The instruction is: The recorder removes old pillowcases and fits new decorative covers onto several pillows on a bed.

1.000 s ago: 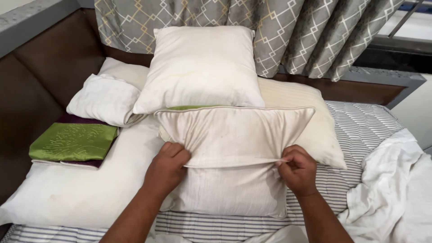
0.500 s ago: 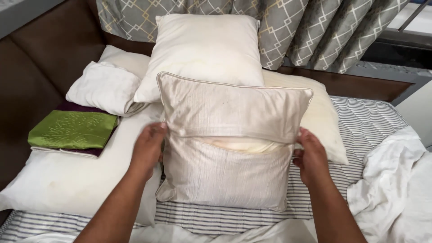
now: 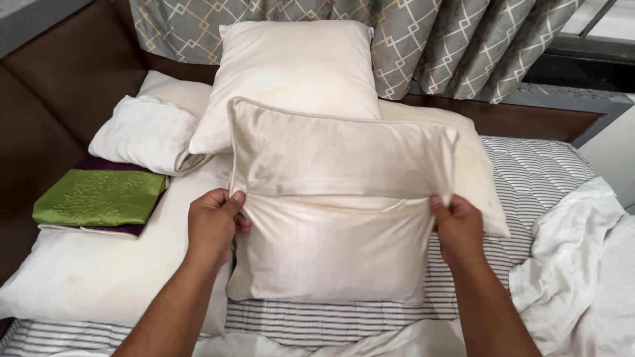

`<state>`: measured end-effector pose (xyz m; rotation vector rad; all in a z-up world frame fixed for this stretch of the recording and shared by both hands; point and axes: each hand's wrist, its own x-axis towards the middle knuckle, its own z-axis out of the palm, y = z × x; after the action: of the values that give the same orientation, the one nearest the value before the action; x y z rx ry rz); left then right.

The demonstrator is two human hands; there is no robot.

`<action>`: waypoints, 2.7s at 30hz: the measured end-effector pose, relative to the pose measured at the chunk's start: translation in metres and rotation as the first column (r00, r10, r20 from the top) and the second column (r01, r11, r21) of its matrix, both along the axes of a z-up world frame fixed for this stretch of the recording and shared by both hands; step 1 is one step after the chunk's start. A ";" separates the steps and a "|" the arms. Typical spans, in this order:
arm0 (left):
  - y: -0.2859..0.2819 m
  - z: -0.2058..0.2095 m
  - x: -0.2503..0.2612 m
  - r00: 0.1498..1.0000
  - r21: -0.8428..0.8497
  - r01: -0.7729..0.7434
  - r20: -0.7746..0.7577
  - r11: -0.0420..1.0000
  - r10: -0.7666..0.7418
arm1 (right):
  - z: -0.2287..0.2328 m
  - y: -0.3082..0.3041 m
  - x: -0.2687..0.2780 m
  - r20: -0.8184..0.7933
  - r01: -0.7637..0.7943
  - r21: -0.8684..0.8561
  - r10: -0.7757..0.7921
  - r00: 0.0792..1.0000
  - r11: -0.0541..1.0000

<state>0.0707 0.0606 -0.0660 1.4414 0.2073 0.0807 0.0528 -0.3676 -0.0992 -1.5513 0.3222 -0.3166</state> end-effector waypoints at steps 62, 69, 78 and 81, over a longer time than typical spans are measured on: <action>-0.001 0.009 0.009 0.983 -0.252 -0.170 0.027 0.953 0.182 | 0.012 0.032 -0.002 0.062 0.086 0.401 -0.121 0.991 0.912; -0.005 0.034 0.001 0.997 -0.163 0.074 0.016 0.984 -0.072 | 0.028 0.035 -0.007 -0.009 0.017 0.391 -0.015 1.000 0.920; -0.007 0.037 -0.003 0.997 0.020 -0.082 0.012 0.996 0.082 | 0.047 0.058 -0.014 -0.054 -0.088 0.120 0.095 0.994 0.989; -0.004 0.033 -0.001 0.994 0.026 -0.110 0.001 0.994 0.110 | 0.046 0.063 -0.014 0.021 -0.029 0.156 0.026 0.999 0.987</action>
<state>0.0695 0.0564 -0.0328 1.4558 0.2875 0.1737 0.0392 -0.3047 -0.0535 -1.3967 0.3035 -0.2780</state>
